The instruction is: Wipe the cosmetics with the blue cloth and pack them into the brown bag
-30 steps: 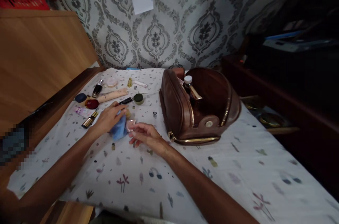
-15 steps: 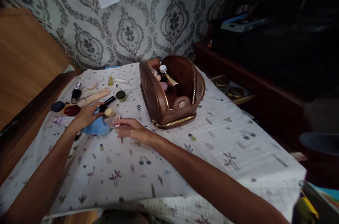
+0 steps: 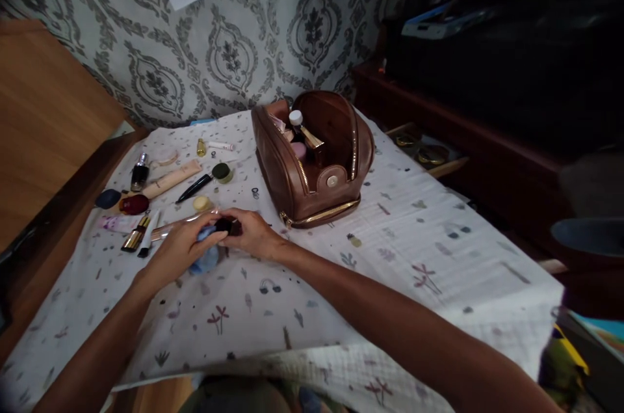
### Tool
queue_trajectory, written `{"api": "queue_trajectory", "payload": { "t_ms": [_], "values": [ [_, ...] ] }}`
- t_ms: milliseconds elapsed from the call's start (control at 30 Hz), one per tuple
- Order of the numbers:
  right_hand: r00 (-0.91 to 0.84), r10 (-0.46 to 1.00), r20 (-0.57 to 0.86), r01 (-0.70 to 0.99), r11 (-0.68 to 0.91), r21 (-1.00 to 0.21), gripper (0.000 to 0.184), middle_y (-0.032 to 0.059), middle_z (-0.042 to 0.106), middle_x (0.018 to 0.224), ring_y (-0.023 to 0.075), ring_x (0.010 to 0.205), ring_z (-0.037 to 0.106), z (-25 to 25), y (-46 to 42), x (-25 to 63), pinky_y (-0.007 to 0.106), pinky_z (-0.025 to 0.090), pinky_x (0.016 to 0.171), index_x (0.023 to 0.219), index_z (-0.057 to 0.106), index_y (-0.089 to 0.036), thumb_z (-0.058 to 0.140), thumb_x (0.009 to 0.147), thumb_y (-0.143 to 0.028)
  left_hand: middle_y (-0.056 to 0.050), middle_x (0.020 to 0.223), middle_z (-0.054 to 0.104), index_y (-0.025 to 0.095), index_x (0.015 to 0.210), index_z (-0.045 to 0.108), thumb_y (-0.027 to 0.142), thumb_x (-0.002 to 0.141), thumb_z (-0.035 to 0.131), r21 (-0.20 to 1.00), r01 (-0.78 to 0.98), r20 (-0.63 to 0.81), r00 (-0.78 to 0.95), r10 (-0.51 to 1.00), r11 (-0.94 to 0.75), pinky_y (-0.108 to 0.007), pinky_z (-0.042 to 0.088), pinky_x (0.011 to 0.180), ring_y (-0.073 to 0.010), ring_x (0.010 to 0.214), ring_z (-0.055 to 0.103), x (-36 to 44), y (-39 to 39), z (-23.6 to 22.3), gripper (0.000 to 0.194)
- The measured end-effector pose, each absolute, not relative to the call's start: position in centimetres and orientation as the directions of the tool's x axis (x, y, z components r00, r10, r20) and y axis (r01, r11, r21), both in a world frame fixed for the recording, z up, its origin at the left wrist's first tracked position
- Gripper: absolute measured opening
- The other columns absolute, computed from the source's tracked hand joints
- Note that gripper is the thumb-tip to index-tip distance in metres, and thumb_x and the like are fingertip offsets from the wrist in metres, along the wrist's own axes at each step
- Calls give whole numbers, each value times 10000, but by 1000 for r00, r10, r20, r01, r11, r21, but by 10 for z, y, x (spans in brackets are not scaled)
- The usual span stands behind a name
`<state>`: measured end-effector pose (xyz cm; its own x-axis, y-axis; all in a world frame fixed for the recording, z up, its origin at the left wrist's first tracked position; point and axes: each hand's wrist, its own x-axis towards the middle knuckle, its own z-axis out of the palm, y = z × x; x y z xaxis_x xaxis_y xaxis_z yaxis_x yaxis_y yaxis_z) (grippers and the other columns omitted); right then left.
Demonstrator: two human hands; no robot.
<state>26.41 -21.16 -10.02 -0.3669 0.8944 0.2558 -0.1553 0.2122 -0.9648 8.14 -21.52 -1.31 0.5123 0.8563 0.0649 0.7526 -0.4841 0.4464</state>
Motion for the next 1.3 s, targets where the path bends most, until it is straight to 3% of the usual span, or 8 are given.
{"api": "queue_trajectory", "payload": {
  "t_ms": [133,233,333,500,633,933,1133,1300],
  "values": [
    [-340,907,248,30,274,-961,480,18,698,937,159,823,609,-93,-214,265,280,485,764,1153,678,-151,804,692,-196,-35,829,732,218,1041,673,555,960,445,387,813,189,391,901,-434,-315,484,705,-234,763,688,90,-220,-13,414],
    [-327,912,249,105,297,-949,373,-3,669,856,142,747,571,-89,-217,266,259,452,702,1056,686,-146,770,693,-172,-65,943,711,202,1123,639,504,976,434,369,786,365,369,855,-496,-345,491,814,-243,896,663,99,-219,-16,393],
    [-313,915,255,122,305,-945,234,-30,608,756,128,693,534,-90,-218,265,241,423,647,898,652,-140,727,676,-141,-116,1086,659,176,1179,612,456,982,419,395,710,371,457,808,-583,-413,467,941,-278,1065,599,111,-215,-30,392],
    [-330,920,210,-197,151,-969,428,-22,636,849,137,781,578,-91,-218,263,271,489,762,981,637,-164,831,603,-218,-65,995,650,193,1141,595,500,1002,386,717,548,258,367,894,-432,-369,483,868,-220,910,614,105,-200,-48,396],
    [-405,910,83,-418,-104,-902,530,-16,670,922,123,846,631,-83,-217,262,292,506,883,997,648,-185,905,548,-300,-74,1062,632,195,1186,592,567,1001,359,805,413,338,270,901,-426,-364,459,898,-221,972,600,91,-200,-55,476],
    [-527,849,-38,-526,-361,-770,732,-54,662,717,76,551,608,-78,-216,272,159,463,480,1159,547,-193,920,592,-468,-127,1223,594,217,1329,567,615,980,372,563,270,558,572,601,-781,-434,438,999,-275,1168,545,87,-211,-47,565],
    [-558,828,-57,-496,-388,-777,744,-75,655,698,69,542,610,-77,-218,274,170,489,531,1261,502,-192,905,658,-359,-105,968,681,185,1108,651,570,960,450,360,408,580,606,544,-839,-398,493,860,-250,917,618,87,-215,-48,460],
    [-618,785,-37,-483,-416,-770,786,-58,685,796,75,620,652,-72,-221,273,173,518,580,1263,500,-193,929,616,-313,-78,846,687,176,959,679,421,1019,356,455,379,603,534,592,-806,-371,478,818,-217,821,618,91,-222,-46,410]
  ]
}}
